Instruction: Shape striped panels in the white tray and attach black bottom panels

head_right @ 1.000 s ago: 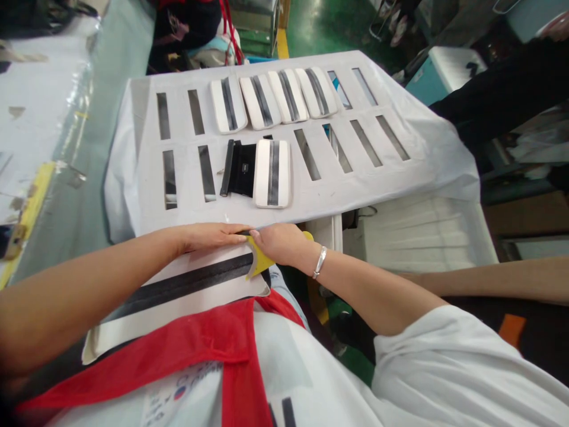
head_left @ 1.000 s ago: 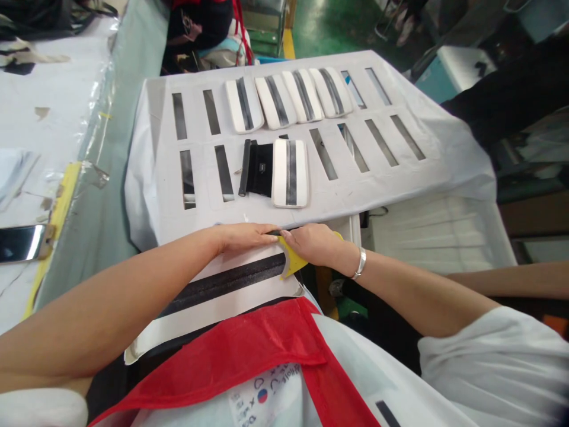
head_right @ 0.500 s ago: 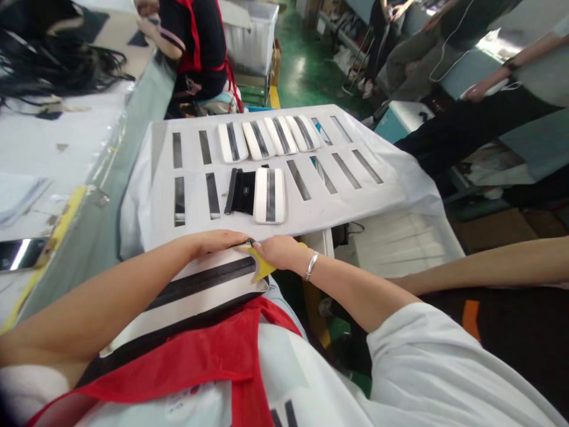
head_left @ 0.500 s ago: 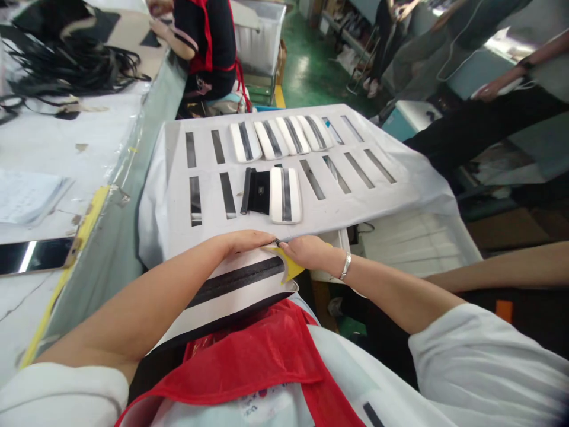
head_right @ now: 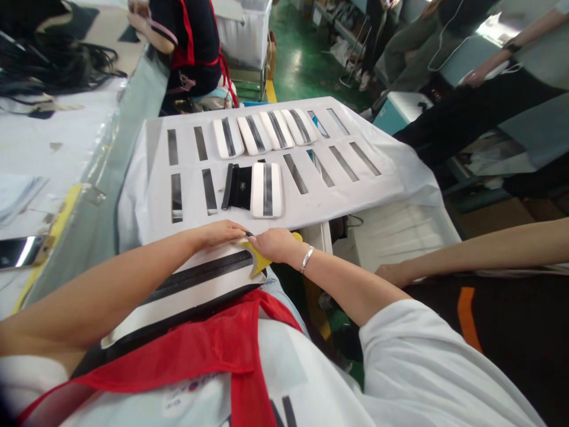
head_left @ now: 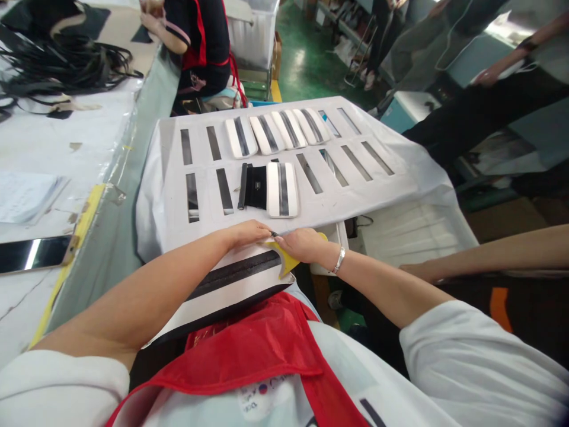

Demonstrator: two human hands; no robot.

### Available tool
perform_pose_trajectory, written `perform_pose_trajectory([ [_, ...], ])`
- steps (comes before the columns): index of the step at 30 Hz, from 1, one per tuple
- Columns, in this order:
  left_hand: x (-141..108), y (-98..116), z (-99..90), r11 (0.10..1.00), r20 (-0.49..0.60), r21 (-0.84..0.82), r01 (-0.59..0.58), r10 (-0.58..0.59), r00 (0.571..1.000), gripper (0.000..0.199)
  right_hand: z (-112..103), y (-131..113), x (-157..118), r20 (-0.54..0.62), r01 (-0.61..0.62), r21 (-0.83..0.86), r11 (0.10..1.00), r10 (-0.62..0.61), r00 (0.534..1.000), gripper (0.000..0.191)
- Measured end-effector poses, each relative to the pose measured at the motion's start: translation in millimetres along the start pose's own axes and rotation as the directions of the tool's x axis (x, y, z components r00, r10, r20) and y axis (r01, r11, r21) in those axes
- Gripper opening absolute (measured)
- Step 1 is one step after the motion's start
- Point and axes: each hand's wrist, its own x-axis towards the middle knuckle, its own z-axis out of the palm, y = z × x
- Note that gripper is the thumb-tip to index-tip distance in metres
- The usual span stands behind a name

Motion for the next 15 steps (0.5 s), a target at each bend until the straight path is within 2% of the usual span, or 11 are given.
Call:
perform_pose_trajectory([
  [5, -4, 10, 1.5, 0.986, -0.057, 0.163, 0.032, -0.023, 0.998, 0.047, -4, 18, -3, 0.031, 0.054, 0.01, 0.998, -0.055, 0.998, 0.062],
  [7, -12, 9, 2.1, 0.976, -0.117, 0.216, 0.029, -0.003, 0.993, 0.05, 0, 29, -17, 0.006, 0.06, 0.004, 0.998, -0.06, 0.998, 0.058],
  [9, -27, 8, 6.0, 0.968, -0.184, 0.251, 0.018, 0.029, 0.982, 0.057, 9, 35, -37, -0.028, 0.004, 0.005, 1.0, -0.004, 1.0, 0.058],
  [12, -56, 8, 24.7, 0.934, -0.226, 0.352, -0.053, 0.14, 0.964, 0.067, 31, 27, -67, -0.031, -0.051, 0.009, 0.999, 0.051, 0.998, 0.055],
  [15, -83, 12, 56.6, 0.813, -0.203, 0.573, -0.107, 0.266, 0.942, 0.084, 50, 7, -81, -0.041, -0.122, 0.037, 0.992, 0.124, 0.991, 0.048],
])
